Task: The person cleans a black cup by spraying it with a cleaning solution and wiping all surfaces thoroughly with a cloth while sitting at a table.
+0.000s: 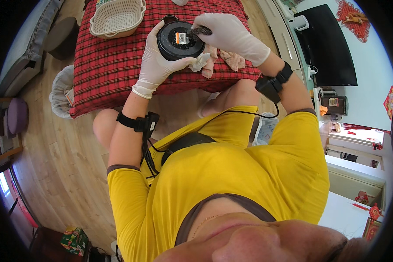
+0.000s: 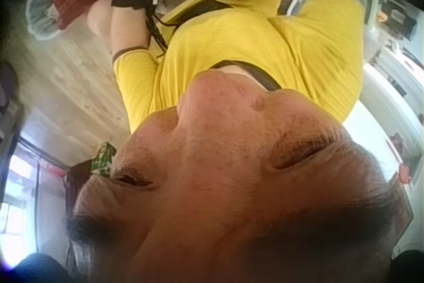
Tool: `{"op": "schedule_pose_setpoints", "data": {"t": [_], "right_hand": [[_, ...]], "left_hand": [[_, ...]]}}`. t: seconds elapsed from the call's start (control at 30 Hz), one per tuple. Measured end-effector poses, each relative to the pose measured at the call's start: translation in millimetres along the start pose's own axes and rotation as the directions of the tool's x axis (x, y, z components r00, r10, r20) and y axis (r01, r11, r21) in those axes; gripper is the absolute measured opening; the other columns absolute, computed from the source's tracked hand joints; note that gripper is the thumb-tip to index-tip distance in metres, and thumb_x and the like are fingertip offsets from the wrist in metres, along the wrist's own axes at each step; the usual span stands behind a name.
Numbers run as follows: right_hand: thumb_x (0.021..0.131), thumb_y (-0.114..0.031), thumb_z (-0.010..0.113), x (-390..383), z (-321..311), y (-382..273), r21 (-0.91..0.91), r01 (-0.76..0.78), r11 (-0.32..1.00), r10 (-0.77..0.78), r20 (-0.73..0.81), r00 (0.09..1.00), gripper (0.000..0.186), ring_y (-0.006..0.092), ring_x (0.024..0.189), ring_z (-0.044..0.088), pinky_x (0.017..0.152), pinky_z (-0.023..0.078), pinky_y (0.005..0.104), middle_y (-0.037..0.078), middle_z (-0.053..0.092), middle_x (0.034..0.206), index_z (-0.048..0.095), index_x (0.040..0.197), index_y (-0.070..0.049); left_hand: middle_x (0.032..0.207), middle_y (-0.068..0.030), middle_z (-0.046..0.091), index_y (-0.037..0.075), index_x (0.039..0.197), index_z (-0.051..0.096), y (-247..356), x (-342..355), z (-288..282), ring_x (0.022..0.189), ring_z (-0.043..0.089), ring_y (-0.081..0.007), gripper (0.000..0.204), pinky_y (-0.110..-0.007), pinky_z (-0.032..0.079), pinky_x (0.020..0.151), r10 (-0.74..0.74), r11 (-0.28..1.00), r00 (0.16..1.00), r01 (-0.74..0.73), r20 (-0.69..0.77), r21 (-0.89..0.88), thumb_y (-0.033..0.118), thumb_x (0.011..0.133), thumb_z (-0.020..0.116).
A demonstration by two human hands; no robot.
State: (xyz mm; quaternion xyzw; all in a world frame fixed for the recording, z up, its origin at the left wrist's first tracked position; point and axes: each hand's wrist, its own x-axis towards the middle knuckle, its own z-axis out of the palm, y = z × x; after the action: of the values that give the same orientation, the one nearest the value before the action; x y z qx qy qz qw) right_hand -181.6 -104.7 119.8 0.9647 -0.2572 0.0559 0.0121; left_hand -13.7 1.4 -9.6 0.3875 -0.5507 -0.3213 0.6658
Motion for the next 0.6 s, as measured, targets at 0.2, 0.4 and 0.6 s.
{"op": "schedule_pose_setpoints", "data": {"t": [0.2, 0.4, 0.6], "right_hand": [[0.085, -0.028, 0.068, -22.8, 2.2, -11.1, 0.137, 0.049, 0.989, -0.049, -0.001, 0.999, 0.024, 0.0289, 0.081, 0.069, 0.074, 0.056, 0.0400, 0.005, 0.071, 0.090, 0.070, 0.107, -0.020], [0.086, -0.028, 0.067, 12.0, 15.5, -43.7, 0.110, 0.082, 0.991, -0.076, -0.062, 0.995, 0.023, 0.0288, 0.082, 0.070, 0.072, 0.056, 0.0426, 0.006, 0.071, 0.095, 0.070, 0.107, -0.019], [0.085, -0.026, 0.071, 31.2, 16.9, -53.4, 0.130, 0.116, 0.985, -0.108, -0.066, 0.992, 0.023, 0.0274, 0.084, 0.069, 0.073, 0.056, 0.0382, 0.004, 0.070, 0.095, 0.070, 0.106, -0.018]], "left_hand": [[0.134, -0.0161, 0.053, 0.001, 0.147, 0.026, -2.2, 0.3, -2.1, 0.122, 0.058, -0.0235, 0.114, -0.036, 0.049, 0.105, 0.011, 0.999, 1.000, -0.011, 0.005, 0.051, 0.023, 0.061, 0.097], [0.136, -0.0133, 0.052, 0.004, 0.150, 0.026, 8.4, 1.9, 0.3, 0.125, 0.053, -0.0219, 0.115, -0.037, 0.046, 0.107, 0.006, 1.000, 1.000, -0.006, 0.001, 0.030, 0.019, 0.061, 0.097], [0.131, -0.0130, 0.054, 0.000, 0.145, 0.031, 2.8, 4.0, -3.7, 0.119, 0.057, -0.0222, 0.115, -0.036, 0.049, 0.104, 0.026, 0.999, 1.000, -0.025, -0.014, 0.044, 0.023, 0.056, 0.098]]}}
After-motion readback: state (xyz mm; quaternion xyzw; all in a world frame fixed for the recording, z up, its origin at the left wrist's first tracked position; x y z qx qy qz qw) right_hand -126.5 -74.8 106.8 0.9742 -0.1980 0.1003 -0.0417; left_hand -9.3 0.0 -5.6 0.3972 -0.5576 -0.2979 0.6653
